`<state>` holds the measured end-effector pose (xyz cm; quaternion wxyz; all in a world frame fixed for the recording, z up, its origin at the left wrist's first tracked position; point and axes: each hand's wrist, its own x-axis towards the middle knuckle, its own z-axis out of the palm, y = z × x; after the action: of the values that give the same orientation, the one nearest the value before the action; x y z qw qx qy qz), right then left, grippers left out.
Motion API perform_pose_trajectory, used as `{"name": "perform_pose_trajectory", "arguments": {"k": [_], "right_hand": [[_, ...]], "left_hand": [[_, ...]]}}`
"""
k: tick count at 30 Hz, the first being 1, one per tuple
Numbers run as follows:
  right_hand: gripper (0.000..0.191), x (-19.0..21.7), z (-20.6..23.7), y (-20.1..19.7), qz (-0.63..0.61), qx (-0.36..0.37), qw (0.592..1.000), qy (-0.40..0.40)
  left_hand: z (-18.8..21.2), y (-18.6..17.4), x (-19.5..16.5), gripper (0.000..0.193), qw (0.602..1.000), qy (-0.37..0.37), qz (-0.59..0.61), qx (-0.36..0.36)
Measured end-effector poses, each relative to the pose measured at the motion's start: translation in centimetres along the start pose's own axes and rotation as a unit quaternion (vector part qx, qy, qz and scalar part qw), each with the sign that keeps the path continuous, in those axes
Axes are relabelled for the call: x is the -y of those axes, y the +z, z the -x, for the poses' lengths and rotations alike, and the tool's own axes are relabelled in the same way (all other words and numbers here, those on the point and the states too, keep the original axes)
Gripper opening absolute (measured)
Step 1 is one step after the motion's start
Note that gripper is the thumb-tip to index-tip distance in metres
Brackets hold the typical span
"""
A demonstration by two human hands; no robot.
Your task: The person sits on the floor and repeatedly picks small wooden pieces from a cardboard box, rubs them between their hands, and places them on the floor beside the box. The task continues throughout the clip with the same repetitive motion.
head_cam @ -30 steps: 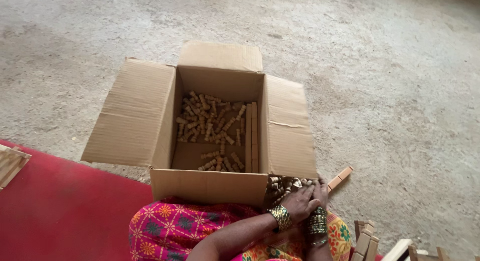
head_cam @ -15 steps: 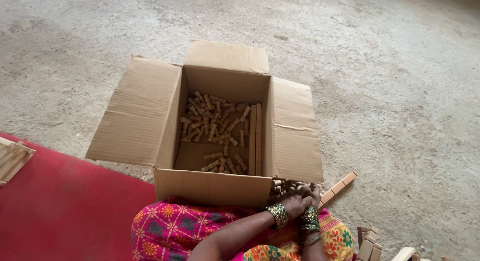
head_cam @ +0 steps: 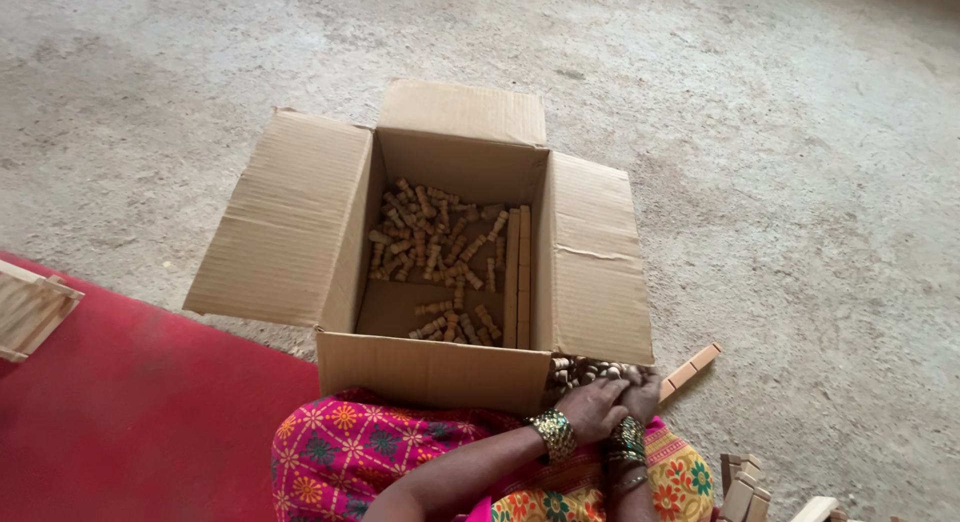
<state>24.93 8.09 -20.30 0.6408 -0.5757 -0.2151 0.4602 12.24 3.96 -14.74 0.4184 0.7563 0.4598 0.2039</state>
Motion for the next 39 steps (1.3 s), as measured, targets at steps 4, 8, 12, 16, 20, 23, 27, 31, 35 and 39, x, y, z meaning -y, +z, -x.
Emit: {"name": "perform_pose_trajectory", "arguments": {"k": [4, 8, 12, 16, 20, 23, 27, 31, 35, 39], "right_hand": [[0.025, 0.9, -0.4, -0.1, 0.074, -0.099, 0.985, -0.124], [0.019, 2.4, 0.6, 0.1, 0.099, -0.170, 0.963, -0.182], [0.015, 6.3, 2.3, 0.5, 0.089, -0.165, 0.956, -0.227], [0.019, 11.5, 4.6, 2.2, 0.025, -0.103, 0.935, -0.337], [0.018, 14.9, 7.0, 5.8, -0.007, 0.007, 0.905, -0.425], [0.014, 13.9, 8.6, 11.7, 0.040, 0.128, 0.901, -0.413], [0.028, 11.0, 9.8, 20.1, 0.238, 0.345, 0.830, -0.367], [0.028, 9.6, 8.8, 27.1, 0.320, 0.497, 0.716, -0.372], [0.036, 7.8, 7.7, 31.3, 0.503, 0.531, 0.630, -0.261], [0.034, 4.3, 6.8, 33.8, 0.585, 0.508, 0.593, -0.221]], "left_hand": [[2.7, -2.7, -0.7, 0.038, 0.998, 0.059, -0.020, 0.000], [6.1, -6.9, -1.3, 0.026, 0.990, 0.129, 0.004, -0.051], [6.9, -12.3, -1.1, 0.021, 0.993, 0.106, 0.037, -0.044], [5.0, -18.5, 1.1, 0.024, 0.974, 0.116, 0.031, -0.192], [2.6, -25.0, 6.5, 0.032, 0.971, -0.126, -0.021, -0.202], [0.0, -27.3, 11.0, 0.041, 0.965, -0.204, -0.113, -0.118], [-0.9, -26.8, 16.1, 0.042, 0.952, -0.219, -0.211, -0.043], [1.5, -24.2, 17.6, 0.038, 0.909, -0.349, -0.222, -0.048], [3.0, -24.1, 16.6, 0.050, 0.893, -0.388, -0.200, 0.107], [2.2, -24.2, 15.1, 0.049, 0.875, -0.403, -0.236, 0.125]]}}
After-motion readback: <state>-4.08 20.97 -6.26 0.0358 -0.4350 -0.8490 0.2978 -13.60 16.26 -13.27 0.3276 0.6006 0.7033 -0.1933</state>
